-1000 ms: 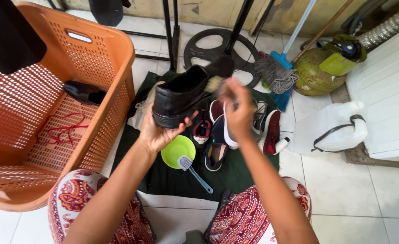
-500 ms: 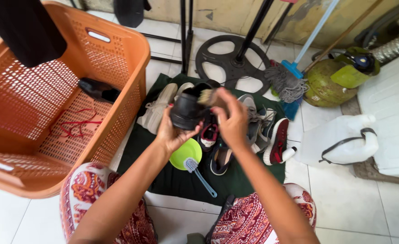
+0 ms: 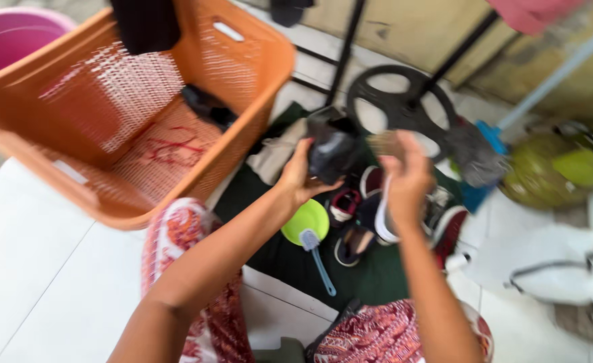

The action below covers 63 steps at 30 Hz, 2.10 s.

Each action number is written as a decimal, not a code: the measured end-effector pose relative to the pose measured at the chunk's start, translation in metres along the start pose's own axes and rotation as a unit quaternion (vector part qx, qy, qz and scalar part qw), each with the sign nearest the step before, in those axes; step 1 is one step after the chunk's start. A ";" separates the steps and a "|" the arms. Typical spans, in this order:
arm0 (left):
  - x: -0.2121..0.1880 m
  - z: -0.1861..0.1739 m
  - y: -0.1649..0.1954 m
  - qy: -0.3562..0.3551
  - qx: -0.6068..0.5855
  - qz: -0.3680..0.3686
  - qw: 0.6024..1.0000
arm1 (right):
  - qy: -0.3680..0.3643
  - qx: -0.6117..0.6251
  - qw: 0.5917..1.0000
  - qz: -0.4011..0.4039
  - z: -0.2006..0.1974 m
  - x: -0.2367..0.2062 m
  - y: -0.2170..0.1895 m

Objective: The person sits on the floor and cleans shoes one at a time. They dry-brush the soles and uppers of leather shoes with a bristle brush, then scrub a sneaker's sole and upper with a plastic scrub brush, placing finished shoes on the mat beside them.

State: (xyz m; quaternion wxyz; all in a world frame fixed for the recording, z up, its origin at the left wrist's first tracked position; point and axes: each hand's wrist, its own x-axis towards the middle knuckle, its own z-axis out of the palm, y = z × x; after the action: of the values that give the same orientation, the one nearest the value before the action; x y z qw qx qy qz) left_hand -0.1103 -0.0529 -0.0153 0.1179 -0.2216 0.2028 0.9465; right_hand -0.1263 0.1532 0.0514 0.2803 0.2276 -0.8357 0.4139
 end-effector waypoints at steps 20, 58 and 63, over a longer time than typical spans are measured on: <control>-0.020 -0.171 0.250 0.331 -0.089 0.269 0.900 | -0.239 0.102 0.961 0.091 0.018 -0.008 0.029; -0.050 0.002 0.118 0.023 0.788 0.308 0.532 | -0.112 0.277 0.737 0.606 0.118 -0.154 0.151; -0.097 0.030 0.028 -0.014 0.859 0.149 0.490 | -0.272 -0.218 0.904 0.248 0.100 -0.195 0.146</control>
State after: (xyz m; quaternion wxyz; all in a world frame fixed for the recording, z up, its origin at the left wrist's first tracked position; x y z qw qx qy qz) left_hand -0.0453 -0.0780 0.0644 0.1095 0.0360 0.9435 0.3106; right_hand -0.0994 0.1810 -0.2095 -0.0273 0.0497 -0.9782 0.1998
